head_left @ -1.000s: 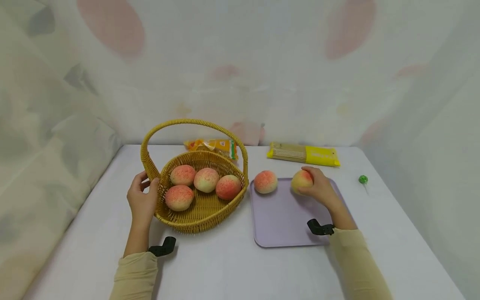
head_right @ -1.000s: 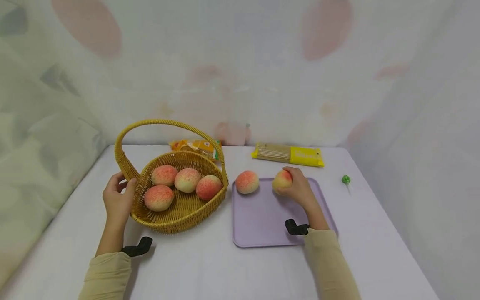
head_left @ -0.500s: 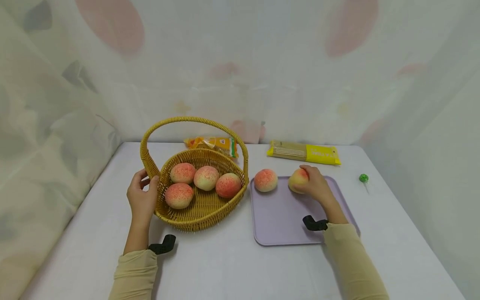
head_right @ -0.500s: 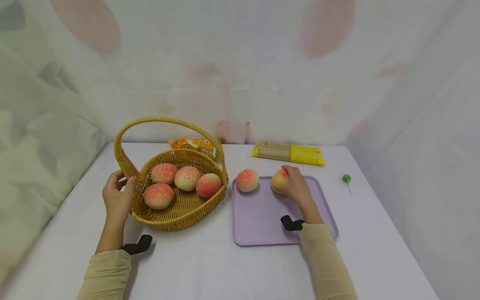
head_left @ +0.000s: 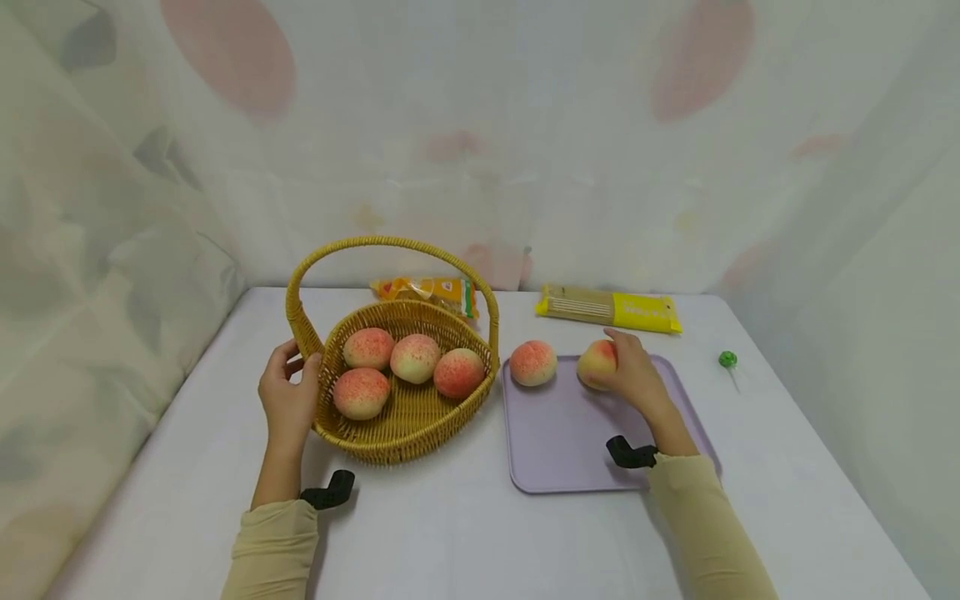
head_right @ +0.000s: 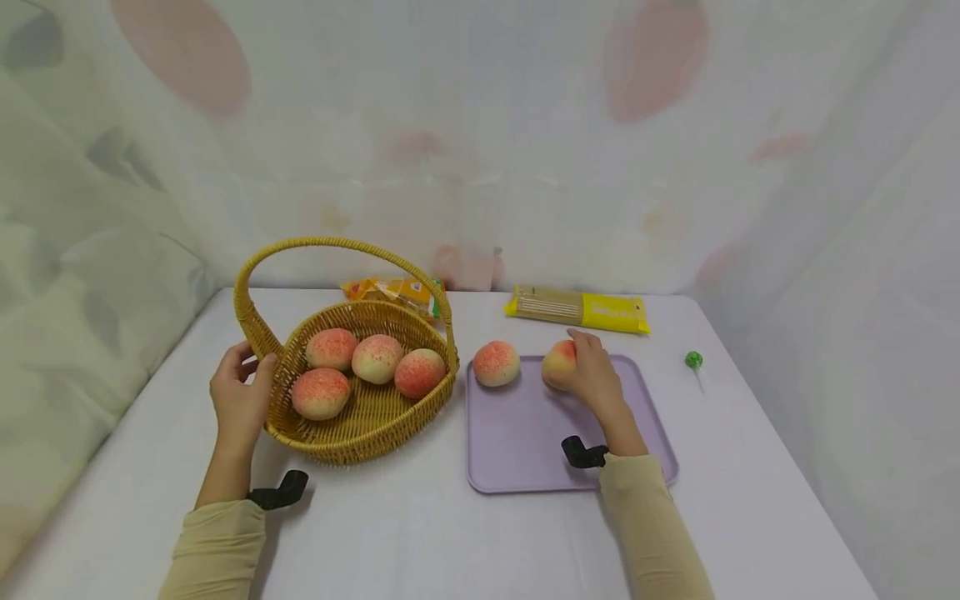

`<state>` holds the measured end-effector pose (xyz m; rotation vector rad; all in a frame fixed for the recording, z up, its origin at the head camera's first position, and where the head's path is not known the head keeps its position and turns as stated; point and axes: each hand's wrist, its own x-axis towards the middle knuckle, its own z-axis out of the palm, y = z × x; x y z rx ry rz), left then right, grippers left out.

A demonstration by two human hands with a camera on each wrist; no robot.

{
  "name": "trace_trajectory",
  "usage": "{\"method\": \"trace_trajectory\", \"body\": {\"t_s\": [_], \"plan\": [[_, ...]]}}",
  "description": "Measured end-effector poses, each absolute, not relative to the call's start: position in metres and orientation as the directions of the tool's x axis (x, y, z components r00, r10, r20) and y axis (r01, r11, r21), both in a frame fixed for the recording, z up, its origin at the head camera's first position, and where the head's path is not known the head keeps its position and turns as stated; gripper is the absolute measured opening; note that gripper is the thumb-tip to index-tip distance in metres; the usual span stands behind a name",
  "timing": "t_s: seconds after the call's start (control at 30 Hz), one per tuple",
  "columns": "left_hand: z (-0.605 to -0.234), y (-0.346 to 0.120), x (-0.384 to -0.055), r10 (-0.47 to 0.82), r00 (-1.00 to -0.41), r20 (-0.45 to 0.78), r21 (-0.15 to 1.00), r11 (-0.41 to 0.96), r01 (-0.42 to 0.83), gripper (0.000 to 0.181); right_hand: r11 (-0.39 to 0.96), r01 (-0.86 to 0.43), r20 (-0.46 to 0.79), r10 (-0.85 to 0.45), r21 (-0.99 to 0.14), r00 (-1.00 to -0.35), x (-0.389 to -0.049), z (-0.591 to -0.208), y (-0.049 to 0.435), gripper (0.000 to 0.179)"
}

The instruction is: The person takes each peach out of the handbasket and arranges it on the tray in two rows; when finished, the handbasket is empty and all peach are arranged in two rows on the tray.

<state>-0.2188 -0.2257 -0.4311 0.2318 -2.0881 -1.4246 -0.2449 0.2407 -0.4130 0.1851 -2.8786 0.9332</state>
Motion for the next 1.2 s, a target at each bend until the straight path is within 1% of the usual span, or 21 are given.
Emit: {"method": "trace_trajectory", "body": {"t_s": [0.1,0.17,0.27,0.4,0.57,0.7,0.87,0.93,1.1,1.2], "plan": [[-0.431,-0.227,-0.219,-0.464,-0.807,0.366,0.894,0.415,0.168,0.033,0.818,-0.179,0.201,-0.079,-0.547,-0.976,-0.244,-0.408,0.238,0.079],[-0.43,-0.228,-0.219,-0.466,-0.804,0.369,0.893,0.419,0.167,0.032,0.812,-0.201,0.239,-0.078,-0.549,-0.968,-0.243,-0.404,0.235,0.079],[-0.43,-0.229,-0.219,-0.467,-0.801,0.375,0.89,0.424,0.17,0.032,0.77,-0.243,0.294,-0.075,-0.591,-0.953,-0.24,-0.397,0.228,0.079],[-0.429,-0.228,-0.219,-0.468,-0.804,0.368,0.892,0.42,0.164,0.032,0.675,-0.307,0.363,-0.061,-0.671,-0.93,-0.232,-0.384,0.208,0.075],[-0.43,-0.229,-0.22,-0.467,-0.801,0.376,0.892,0.418,0.175,0.031,0.588,-0.406,0.445,-0.087,-0.699,-0.891,-0.222,-0.374,0.176,0.061],[-0.431,-0.229,-0.221,-0.465,-0.798,0.384,0.89,0.416,0.186,0.031,0.551,-0.494,0.505,-0.147,-0.672,-0.85,-0.216,-0.376,0.148,0.047],[-0.429,-0.228,-0.219,-0.462,-0.798,0.386,0.889,0.416,0.188,0.031,0.539,-0.564,0.533,-0.232,-0.626,-0.814,-0.209,-0.389,0.11,0.036],[-0.43,-0.227,-0.219,-0.457,-0.799,0.39,0.889,0.414,0.197,0.031,0.541,-0.565,0.546,-0.216,-0.623,-0.809,-0.207,-0.393,0.099,0.033],[-0.429,-0.224,-0.219,-0.447,-0.795,0.41,0.882,0.415,0.222,0.029,0.521,-0.579,0.626,-0.107,-0.627,-0.773,-0.204,-0.396,0.085,0.027],[-0.428,-0.224,-0.219,-0.45,-0.79,0.416,0.881,0.416,0.227,0.029,0.499,-0.603,0.646,-0.109,-0.622,-0.756,-0.203,-0.398,0.08,0.027]]}}
